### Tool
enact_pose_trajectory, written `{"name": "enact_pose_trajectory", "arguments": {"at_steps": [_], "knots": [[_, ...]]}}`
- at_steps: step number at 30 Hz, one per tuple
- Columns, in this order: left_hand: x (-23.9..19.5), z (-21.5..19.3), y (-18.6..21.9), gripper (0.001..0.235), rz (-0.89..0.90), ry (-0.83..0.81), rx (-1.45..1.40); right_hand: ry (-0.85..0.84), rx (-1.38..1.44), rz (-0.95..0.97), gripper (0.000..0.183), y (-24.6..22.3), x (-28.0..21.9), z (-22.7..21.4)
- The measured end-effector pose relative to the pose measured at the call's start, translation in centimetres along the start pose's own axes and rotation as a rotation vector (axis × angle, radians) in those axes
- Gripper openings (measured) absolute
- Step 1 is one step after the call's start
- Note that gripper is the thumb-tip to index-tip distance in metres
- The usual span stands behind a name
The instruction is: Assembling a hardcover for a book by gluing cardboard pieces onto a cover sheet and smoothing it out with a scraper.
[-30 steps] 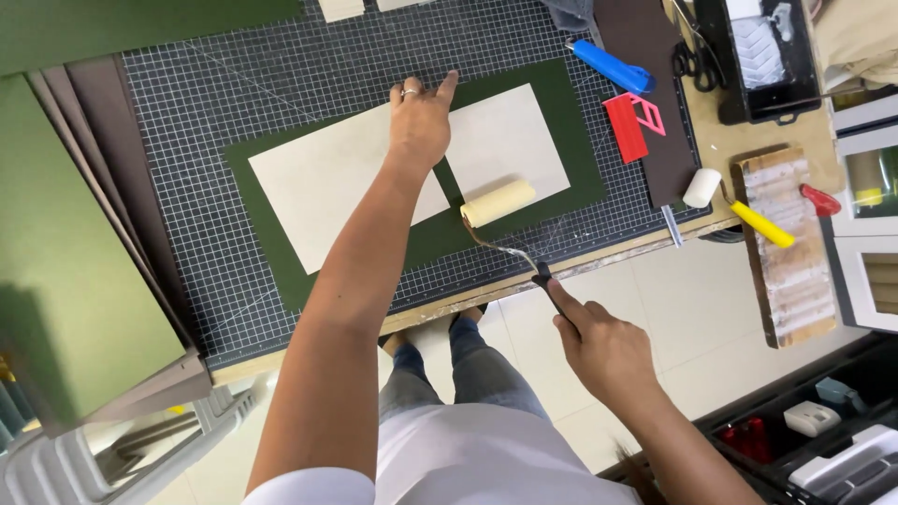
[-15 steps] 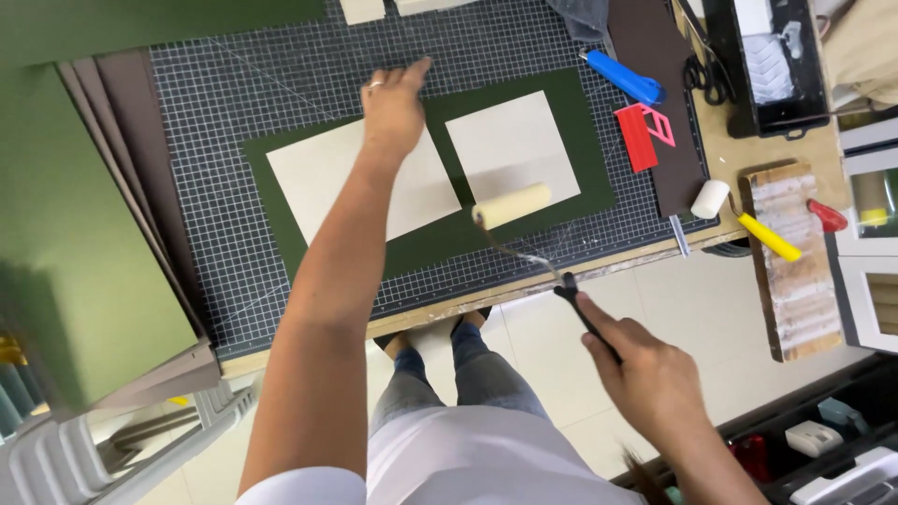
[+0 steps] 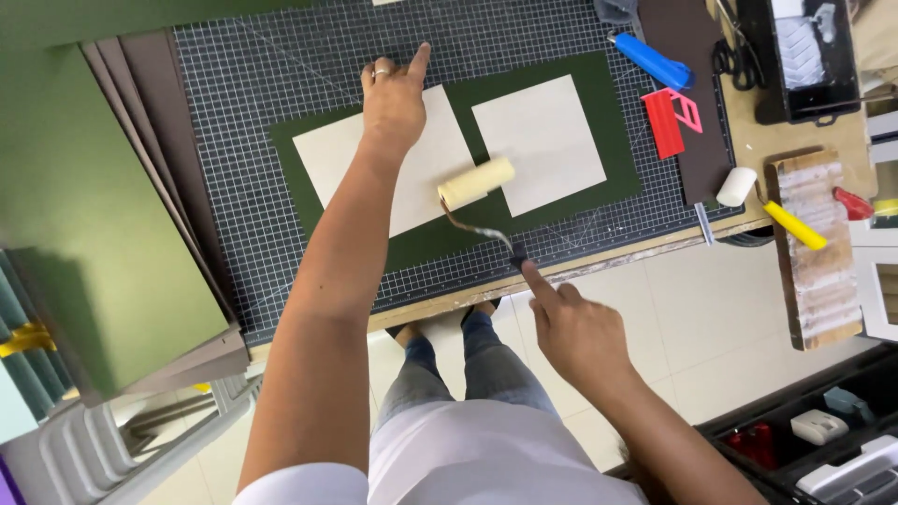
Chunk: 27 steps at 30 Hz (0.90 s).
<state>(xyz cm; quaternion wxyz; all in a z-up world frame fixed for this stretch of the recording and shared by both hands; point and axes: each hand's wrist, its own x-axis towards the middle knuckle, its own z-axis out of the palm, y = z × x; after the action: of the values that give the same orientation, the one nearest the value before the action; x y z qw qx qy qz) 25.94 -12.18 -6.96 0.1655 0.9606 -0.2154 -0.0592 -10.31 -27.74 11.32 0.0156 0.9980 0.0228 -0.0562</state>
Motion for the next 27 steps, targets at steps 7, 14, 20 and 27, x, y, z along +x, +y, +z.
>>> {"name": "enact_pose_trajectory", "arguments": {"at_steps": [7,14,20,27], "knots": [[-0.2,-0.4,0.2,0.085,0.021,0.031,-0.055,-0.073,-0.025,0.081,0.053,0.1,-0.7,0.7],[0.1,0.9,-0.1,0.084,0.029,0.040,-0.067,-0.185,0.044,0.145,0.053,-0.1,-0.3,-0.8],[-0.2,-0.1,0.0,0.085,-0.012,-0.027,-0.064,-0.209,0.076,0.161,0.053,-0.1,0.2,-1.5],[-0.1,0.4,0.2,0.080,0.018,0.029,-0.104,-0.316,0.097,0.190,0.055,0.1,0.7,-2.9]]}}
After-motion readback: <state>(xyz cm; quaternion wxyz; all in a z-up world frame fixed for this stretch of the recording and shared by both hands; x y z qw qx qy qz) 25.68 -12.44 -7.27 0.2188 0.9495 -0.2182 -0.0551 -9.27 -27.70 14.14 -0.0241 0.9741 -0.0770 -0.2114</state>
